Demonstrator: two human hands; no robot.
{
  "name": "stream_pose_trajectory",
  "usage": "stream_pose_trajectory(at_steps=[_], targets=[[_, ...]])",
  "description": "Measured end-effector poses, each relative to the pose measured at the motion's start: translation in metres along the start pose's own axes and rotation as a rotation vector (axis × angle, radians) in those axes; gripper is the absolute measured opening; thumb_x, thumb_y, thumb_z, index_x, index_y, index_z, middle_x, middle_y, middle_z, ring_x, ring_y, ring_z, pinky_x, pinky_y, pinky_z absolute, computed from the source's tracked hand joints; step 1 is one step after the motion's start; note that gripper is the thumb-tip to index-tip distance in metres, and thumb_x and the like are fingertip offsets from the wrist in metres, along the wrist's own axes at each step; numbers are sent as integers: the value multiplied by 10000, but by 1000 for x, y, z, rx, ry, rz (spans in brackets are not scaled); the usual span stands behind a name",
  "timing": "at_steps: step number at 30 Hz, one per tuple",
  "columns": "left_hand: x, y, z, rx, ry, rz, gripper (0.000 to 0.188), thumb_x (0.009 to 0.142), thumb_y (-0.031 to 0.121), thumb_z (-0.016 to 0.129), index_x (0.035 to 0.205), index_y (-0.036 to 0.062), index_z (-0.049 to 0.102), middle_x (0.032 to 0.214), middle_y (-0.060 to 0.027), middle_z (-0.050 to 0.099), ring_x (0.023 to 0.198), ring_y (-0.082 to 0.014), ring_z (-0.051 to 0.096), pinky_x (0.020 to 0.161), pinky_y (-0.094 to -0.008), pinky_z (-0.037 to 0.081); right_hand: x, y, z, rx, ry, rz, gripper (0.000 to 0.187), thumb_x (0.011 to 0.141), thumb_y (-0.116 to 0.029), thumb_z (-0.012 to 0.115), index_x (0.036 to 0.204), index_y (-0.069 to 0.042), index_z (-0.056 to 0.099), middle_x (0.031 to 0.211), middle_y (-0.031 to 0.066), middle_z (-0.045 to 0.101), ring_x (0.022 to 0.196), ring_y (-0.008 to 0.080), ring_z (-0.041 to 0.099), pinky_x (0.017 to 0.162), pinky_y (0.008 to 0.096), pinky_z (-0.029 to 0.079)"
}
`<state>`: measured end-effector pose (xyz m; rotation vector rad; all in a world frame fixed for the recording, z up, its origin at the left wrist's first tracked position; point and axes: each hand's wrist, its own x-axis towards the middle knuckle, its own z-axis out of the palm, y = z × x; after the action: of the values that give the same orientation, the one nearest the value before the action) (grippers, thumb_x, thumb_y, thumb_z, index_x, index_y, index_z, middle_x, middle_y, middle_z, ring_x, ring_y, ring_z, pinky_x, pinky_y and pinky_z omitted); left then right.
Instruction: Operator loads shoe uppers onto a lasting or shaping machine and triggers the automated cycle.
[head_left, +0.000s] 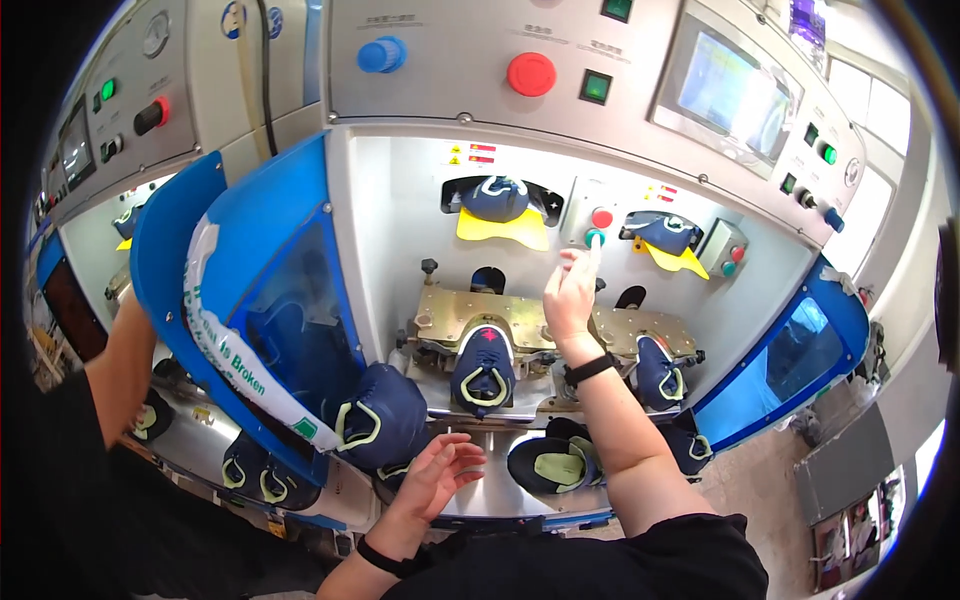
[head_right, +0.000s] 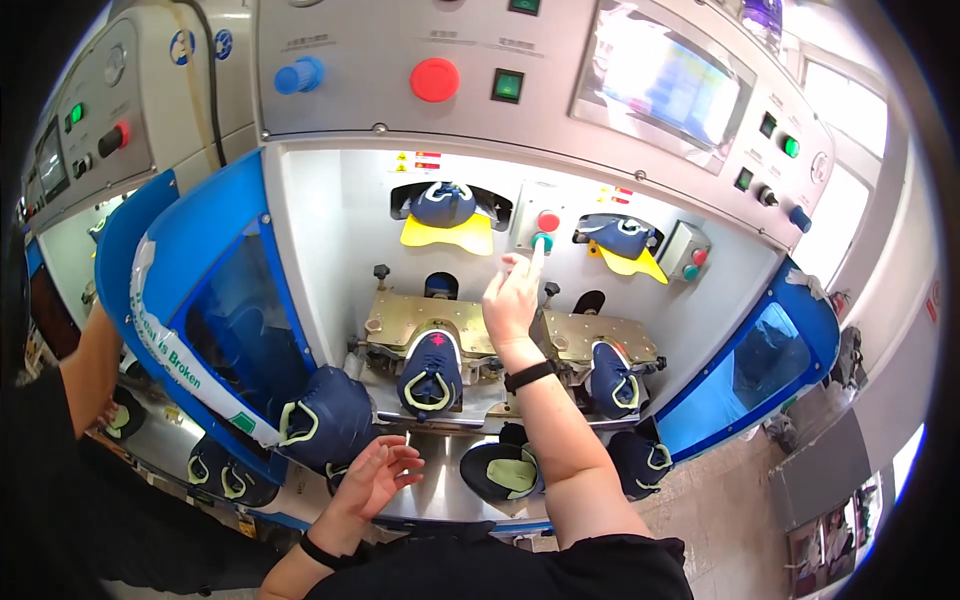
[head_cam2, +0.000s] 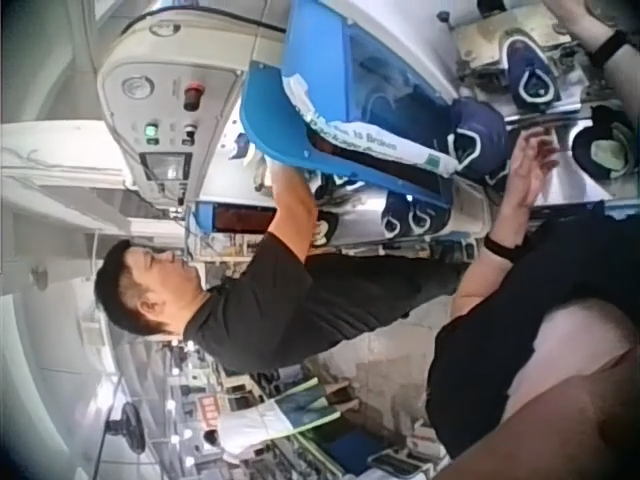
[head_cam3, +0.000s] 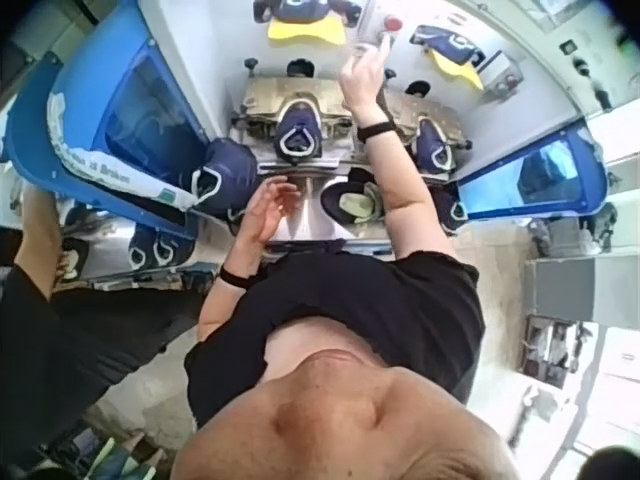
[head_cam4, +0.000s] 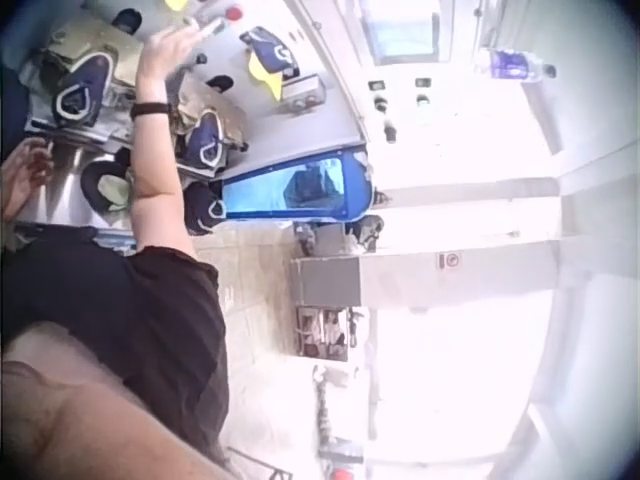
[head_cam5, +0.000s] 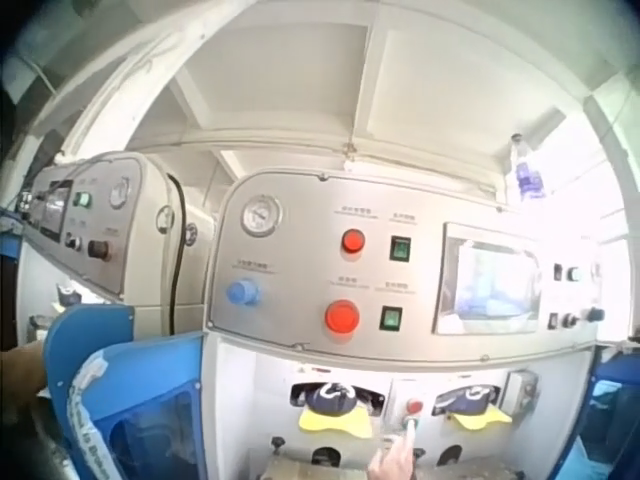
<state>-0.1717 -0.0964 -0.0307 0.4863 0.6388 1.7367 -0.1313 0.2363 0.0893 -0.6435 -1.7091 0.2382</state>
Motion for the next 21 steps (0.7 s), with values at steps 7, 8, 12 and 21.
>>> stream_pose_trajectory(at_steps=[7, 8, 12, 21], targets=[[26, -18, 16, -17, -124, -179, 374, 990, 264, 598, 1277, 41, 512, 1181, -149, 632, 1123, -298, 622, 960, -460, 511, 1, 26, -36, -230, -410, 49, 259, 736, 30, 548, 981, -50, 574, 1602, 292, 84, 1024, 433, 628, 849, 475, 526], [32, -22, 19, -13, -165, -207, 370, 991, 257, 594, 1277, 38, 510, 1178, -149, 632, 1118, -298, 624, 954, -455, 515, -3, 36, -43, -164, -390, 16, 270, 739, 30, 541, 991, -61, 576, 1560, 243, 278, 1066, 422, 614, 852, 475, 526], [49, -41, 21, 5, -230, -310, 344, 1004, 261, 565, 1264, 40, 521, 1147, -147, 638, 1082, -294, 637, 932, -436, 528, -42, 20, -98, -140, -403, -116, 201, 756, 30, 528, 926, -62, 583, 1156, 137, 612, 1011, 361, 625, 818, 459, 525], [70, -73, 28, 100, -113, -559, 255, 1033, 253, 497, 1160, 45, 573, 1041, -128, 664, 974, -259, 669, 825, -383, 557, -144, 85, -246, -357, -160, 121, 141, 730, 46, 523, 793, -65, 586, 854, 110, 602, 838, 332, 624, 728, 401, 508]])
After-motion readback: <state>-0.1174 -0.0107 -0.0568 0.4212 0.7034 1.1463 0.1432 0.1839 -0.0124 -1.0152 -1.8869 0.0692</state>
